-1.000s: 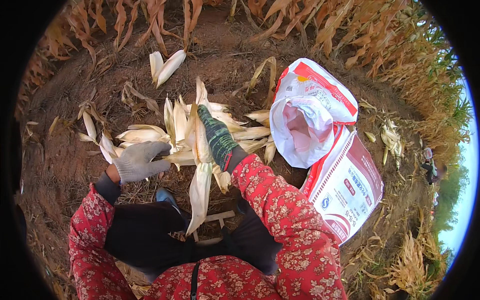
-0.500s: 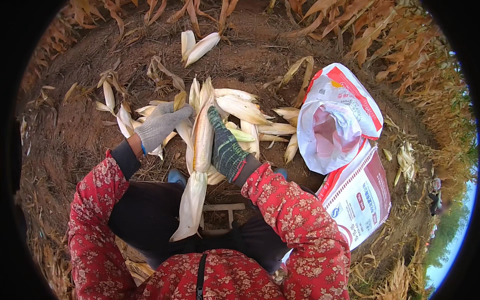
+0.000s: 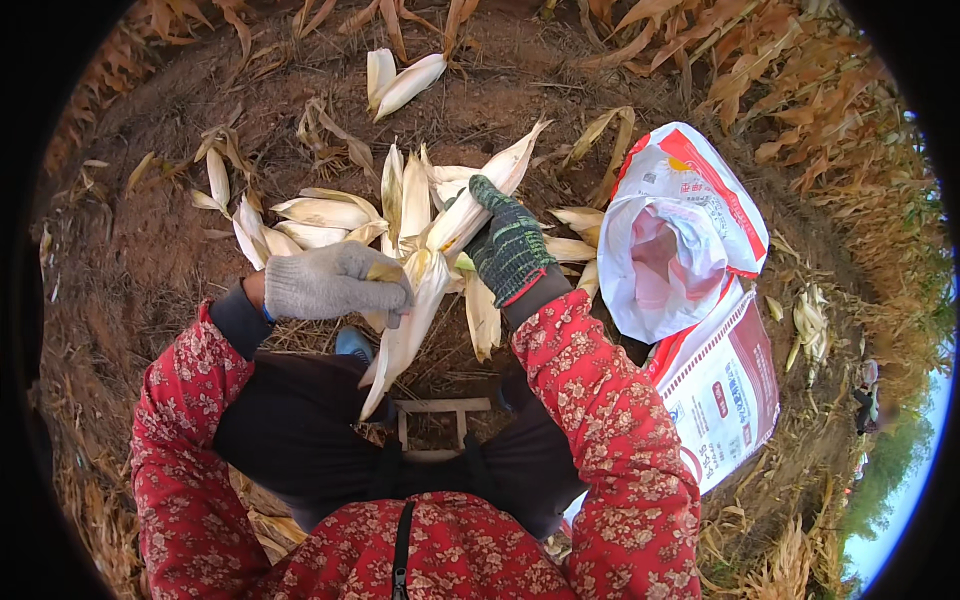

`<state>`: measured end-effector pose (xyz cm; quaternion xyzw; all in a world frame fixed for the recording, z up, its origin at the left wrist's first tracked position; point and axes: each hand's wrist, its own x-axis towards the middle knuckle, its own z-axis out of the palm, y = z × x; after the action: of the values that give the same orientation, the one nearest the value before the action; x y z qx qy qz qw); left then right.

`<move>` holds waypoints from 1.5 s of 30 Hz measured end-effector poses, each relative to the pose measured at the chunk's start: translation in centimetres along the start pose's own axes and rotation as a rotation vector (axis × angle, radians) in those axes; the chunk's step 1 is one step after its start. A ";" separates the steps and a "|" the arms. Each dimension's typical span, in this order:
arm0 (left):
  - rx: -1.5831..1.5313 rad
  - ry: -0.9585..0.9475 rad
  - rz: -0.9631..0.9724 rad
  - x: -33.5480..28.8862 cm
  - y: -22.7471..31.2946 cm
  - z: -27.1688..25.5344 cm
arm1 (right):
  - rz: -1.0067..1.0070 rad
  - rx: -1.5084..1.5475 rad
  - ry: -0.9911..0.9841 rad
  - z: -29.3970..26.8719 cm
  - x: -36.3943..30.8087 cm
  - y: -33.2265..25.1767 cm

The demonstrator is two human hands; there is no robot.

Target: The person sits on a small stool in a cornfield and shucks corn cobs by hand. They remove the husks from each cob and place the shucked corn into a large white sack while discarding the husks on the ground.

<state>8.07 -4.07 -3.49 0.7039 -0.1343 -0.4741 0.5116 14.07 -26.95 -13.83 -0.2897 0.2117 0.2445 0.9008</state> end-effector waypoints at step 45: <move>1.013 -0.179 -0.133 1.3 -1.2 1.3 | -0.023 -0.227 -0.171 1.2 -1.1 -0.2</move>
<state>7.31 -5.15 -5.26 0.8270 -0.3450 -0.4394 0.0622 13.63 -26.71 -12.28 -0.3702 0.1017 0.2804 0.8798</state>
